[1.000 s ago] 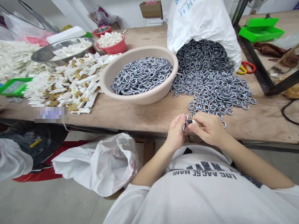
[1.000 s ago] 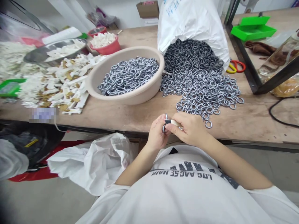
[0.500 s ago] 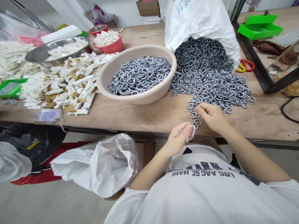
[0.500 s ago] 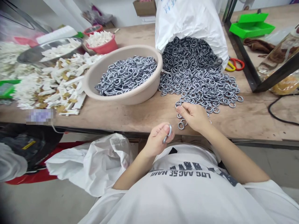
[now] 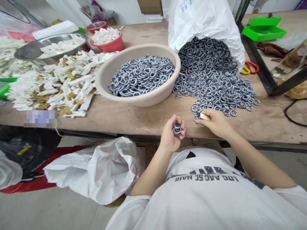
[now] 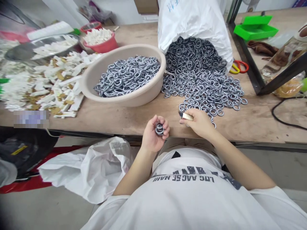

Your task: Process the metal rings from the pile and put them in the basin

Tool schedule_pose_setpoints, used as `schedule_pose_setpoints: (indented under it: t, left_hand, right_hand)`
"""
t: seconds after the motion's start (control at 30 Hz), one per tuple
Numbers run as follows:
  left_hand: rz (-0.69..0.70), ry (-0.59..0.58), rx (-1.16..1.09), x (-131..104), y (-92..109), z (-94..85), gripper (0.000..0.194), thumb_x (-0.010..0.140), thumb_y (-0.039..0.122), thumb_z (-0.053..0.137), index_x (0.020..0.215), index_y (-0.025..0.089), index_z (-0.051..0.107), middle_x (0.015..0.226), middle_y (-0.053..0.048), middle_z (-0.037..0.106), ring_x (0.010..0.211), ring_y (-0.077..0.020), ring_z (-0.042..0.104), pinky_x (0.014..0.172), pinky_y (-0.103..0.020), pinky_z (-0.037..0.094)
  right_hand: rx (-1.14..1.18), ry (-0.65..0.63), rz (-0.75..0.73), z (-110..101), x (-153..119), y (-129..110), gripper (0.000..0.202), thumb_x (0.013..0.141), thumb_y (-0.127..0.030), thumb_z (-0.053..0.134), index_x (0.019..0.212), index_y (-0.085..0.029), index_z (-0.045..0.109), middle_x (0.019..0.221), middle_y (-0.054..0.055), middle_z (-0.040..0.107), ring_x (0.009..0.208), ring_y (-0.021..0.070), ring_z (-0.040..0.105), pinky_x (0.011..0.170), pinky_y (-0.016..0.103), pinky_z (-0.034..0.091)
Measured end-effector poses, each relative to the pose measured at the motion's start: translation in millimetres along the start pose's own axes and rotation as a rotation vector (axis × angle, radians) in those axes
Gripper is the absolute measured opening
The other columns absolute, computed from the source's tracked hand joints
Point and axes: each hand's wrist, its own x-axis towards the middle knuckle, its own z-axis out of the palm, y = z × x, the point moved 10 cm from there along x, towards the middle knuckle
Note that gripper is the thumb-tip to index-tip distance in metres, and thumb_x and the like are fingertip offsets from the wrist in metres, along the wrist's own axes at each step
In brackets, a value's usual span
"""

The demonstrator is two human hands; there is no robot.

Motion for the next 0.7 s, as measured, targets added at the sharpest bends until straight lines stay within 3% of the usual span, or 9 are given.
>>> schedule_pose_setpoints:
  t: [0.1, 0.27, 0.33, 0.43, 0.6, 0.7]
  left_hand:
    - [-0.007, -0.014, 0.165, -0.9, -9.4, 12.6, 0.036, 0.084, 0.051, 0.067, 0.08, 0.018, 0.051, 0.065, 0.004, 0.051, 0.045, -0.0051, 0.042, 0.038, -0.017, 0.02]
    - [-0.203, -0.215, 0.222, -10.3, -37.1, 41.6, 0.049, 0.086, 0.064, 0.057, 0.084, 0.015, 0.057, 0.062, 0.003, 0.047, 0.046, -0.0044, 0.039, 0.041, -0.018, 0.022]
    - [-0.209, -0.243, 0.17, -12.8, -38.1, 46.7, 0.044, 0.086, 0.059, 0.062, 0.081, 0.016, 0.052, 0.062, 0.004, 0.045, 0.046, -0.0045, 0.038, 0.042, -0.018, 0.022]
    - [-0.089, -0.192, 0.16, -10.3, -28.7, 43.8, 0.037, 0.086, 0.051, 0.065, 0.08, 0.018, 0.049, 0.061, 0.005, 0.044, 0.047, -0.0052, 0.037, 0.043, -0.018, 0.021]
    - [0.089, -0.177, 0.229, -8.1, -14.8, 42.0, 0.039, 0.089, 0.049, 0.061, 0.071, 0.017, 0.047, 0.058, 0.003, 0.045, 0.05, -0.0061, 0.037, 0.047, -0.019, 0.027]
    - [0.099, -0.114, 0.202, -7.2, -11.0, 35.4, 0.039, 0.086, 0.05, 0.065, 0.072, 0.018, 0.048, 0.058, 0.004, 0.045, 0.05, -0.0061, 0.038, 0.046, -0.019, 0.027]
  right_hand:
    - [0.418, -0.015, 0.026, 0.5, 2.2, -6.9, 0.027, 0.083, -0.044, 0.072, 0.082, -0.019, 0.062, 0.07, -0.003, 0.056, 0.063, 0.0126, 0.05, 0.061, 0.027, 0.039]
    - [0.662, -0.127, -0.073, 13.8, -5.5, -30.0, 0.025, 0.084, -0.042, 0.073, 0.084, -0.021, 0.059, 0.067, -0.004, 0.059, 0.06, 0.013, 0.057, 0.062, 0.028, 0.044]
    - [0.617, -0.104, -0.133, 11.1, -7.4, -35.0, 0.021, 0.086, -0.04, 0.071, 0.087, -0.021, 0.062, 0.073, -0.002, 0.062, 0.065, 0.0137, 0.06, 0.066, 0.028, 0.046]
    - [0.435, -0.006, -0.221, 1.7, -7.7, -41.3, 0.02, 0.085, -0.039, 0.073, 0.088, -0.02, 0.067, 0.081, 0.001, 0.063, 0.076, 0.0145, 0.059, 0.074, 0.029, 0.045]
    - [0.35, 0.091, -0.066, -3.6, -7.0, -26.8, 0.026, 0.093, -0.045, 0.06, 0.089, -0.02, 0.063, 0.076, -0.001, 0.058, 0.068, 0.0135, 0.051, 0.067, 0.028, 0.041]
    - [0.072, 0.071, -0.168, -4.0, -19.0, -42.4, 0.027, 0.094, -0.045, 0.058, 0.085, -0.019, 0.061, 0.076, 0.001, 0.058, 0.071, 0.0144, 0.051, 0.067, 0.029, 0.038]
